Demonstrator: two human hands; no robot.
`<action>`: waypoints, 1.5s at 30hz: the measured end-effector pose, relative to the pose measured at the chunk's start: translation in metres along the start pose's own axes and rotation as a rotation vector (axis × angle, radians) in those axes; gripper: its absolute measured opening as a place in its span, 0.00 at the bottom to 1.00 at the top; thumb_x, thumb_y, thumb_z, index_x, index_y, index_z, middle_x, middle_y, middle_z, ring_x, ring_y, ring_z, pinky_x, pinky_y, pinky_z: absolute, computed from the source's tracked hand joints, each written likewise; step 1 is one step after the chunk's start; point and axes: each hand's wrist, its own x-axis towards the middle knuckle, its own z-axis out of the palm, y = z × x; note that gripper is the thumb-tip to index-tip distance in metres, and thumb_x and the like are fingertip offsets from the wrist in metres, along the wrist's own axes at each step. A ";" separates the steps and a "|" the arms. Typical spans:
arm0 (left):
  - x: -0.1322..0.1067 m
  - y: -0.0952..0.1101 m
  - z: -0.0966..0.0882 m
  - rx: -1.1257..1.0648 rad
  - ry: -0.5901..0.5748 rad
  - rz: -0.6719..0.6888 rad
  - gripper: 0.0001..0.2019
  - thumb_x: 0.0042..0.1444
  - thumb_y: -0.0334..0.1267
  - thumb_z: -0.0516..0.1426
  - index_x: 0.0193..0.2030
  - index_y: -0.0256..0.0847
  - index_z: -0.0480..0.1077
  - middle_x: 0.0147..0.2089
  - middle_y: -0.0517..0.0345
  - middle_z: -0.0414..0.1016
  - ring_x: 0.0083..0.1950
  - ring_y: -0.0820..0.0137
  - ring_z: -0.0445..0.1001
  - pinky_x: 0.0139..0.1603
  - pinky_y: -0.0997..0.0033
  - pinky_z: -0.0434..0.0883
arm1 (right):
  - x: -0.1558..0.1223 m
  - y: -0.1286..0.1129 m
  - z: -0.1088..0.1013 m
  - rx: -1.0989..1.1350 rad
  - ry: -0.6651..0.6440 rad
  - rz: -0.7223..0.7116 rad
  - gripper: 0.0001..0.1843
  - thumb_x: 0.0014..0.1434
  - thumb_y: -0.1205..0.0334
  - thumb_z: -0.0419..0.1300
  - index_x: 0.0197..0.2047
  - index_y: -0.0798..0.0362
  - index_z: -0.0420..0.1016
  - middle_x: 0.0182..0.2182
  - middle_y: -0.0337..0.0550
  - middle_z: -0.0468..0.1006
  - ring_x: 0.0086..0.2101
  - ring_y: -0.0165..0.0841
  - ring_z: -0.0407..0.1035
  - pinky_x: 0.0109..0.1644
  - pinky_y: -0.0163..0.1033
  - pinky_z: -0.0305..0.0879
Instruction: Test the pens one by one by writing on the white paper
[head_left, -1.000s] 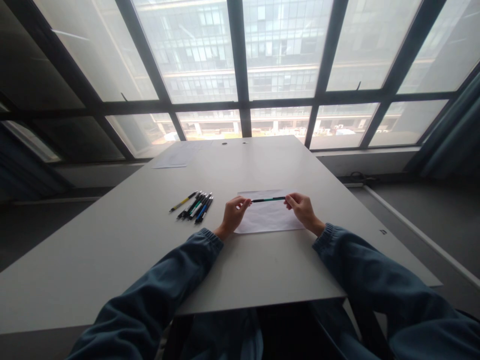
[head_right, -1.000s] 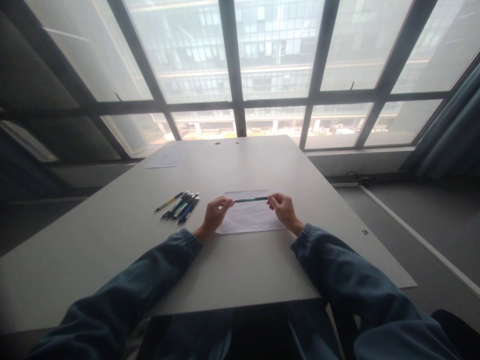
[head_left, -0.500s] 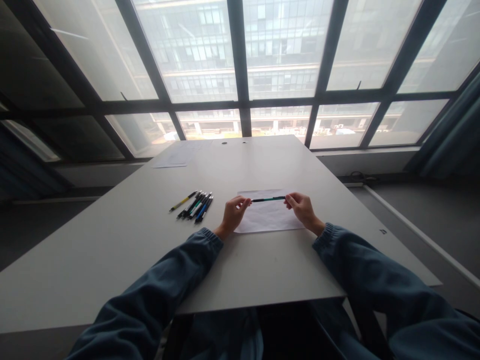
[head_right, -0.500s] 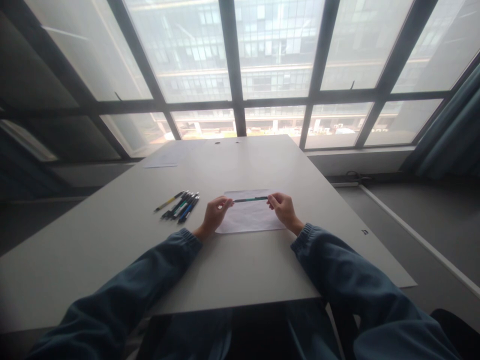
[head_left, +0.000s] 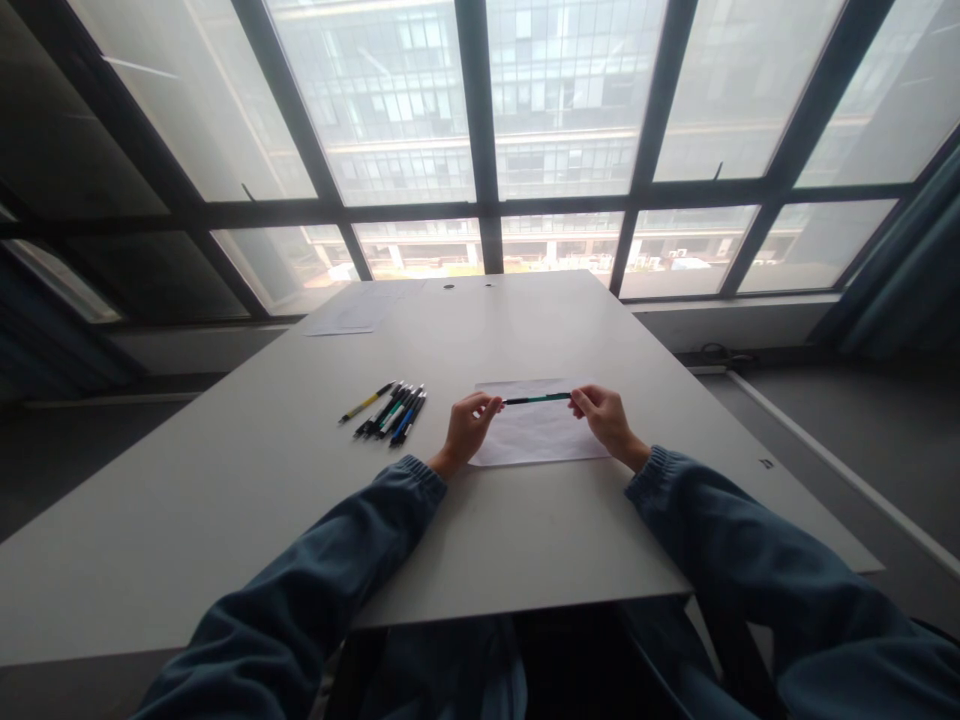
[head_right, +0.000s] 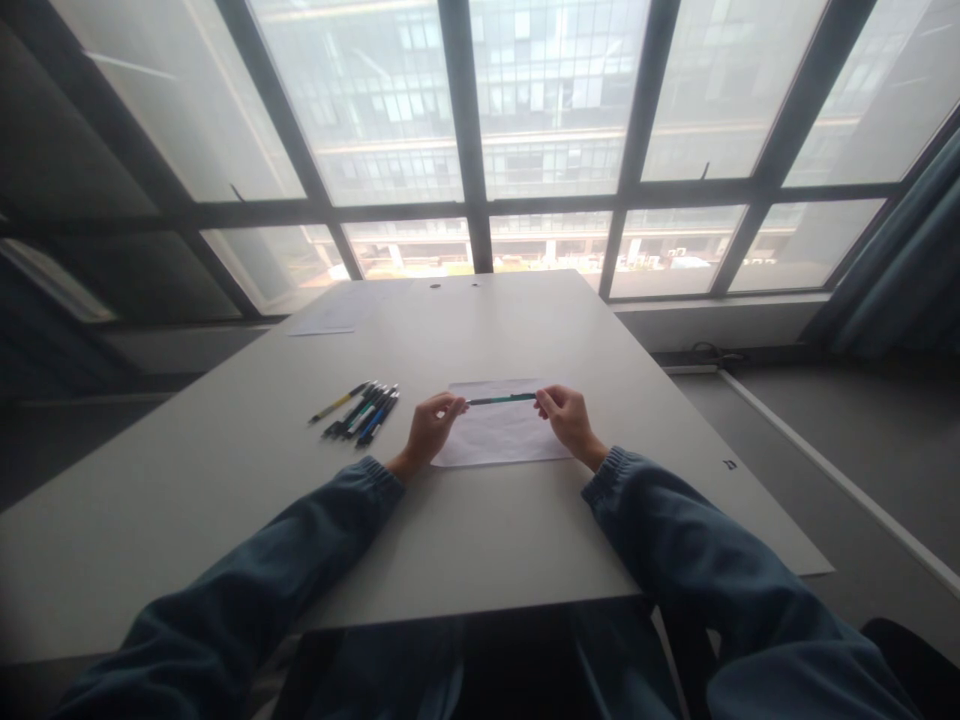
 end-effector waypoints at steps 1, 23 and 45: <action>0.000 0.000 0.000 -0.002 0.000 -0.002 0.19 0.64 0.51 0.58 0.30 0.40 0.78 0.31 0.55 0.79 0.34 0.68 0.75 0.35 0.69 0.68 | 0.000 0.000 0.000 0.000 -0.001 0.000 0.20 0.59 0.45 0.64 0.29 0.55 0.78 0.23 0.43 0.77 0.23 0.30 0.68 0.28 0.36 0.65; 0.000 0.003 0.000 0.000 -0.014 -0.027 0.23 0.65 0.53 0.56 0.27 0.39 0.76 0.28 0.55 0.78 0.32 0.68 0.75 0.36 0.69 0.68 | -0.001 -0.004 0.000 -0.036 -0.010 0.002 0.25 0.59 0.40 0.63 0.28 0.55 0.77 0.22 0.43 0.77 0.23 0.30 0.68 0.27 0.36 0.65; 0.000 0.004 0.000 0.013 -0.011 -0.039 0.23 0.65 0.53 0.56 0.26 0.39 0.76 0.27 0.55 0.78 0.30 0.68 0.74 0.35 0.69 0.69 | -0.001 -0.006 0.001 -0.050 -0.010 0.016 0.27 0.58 0.38 0.62 0.25 0.54 0.76 0.21 0.43 0.76 0.21 0.30 0.66 0.25 0.35 0.63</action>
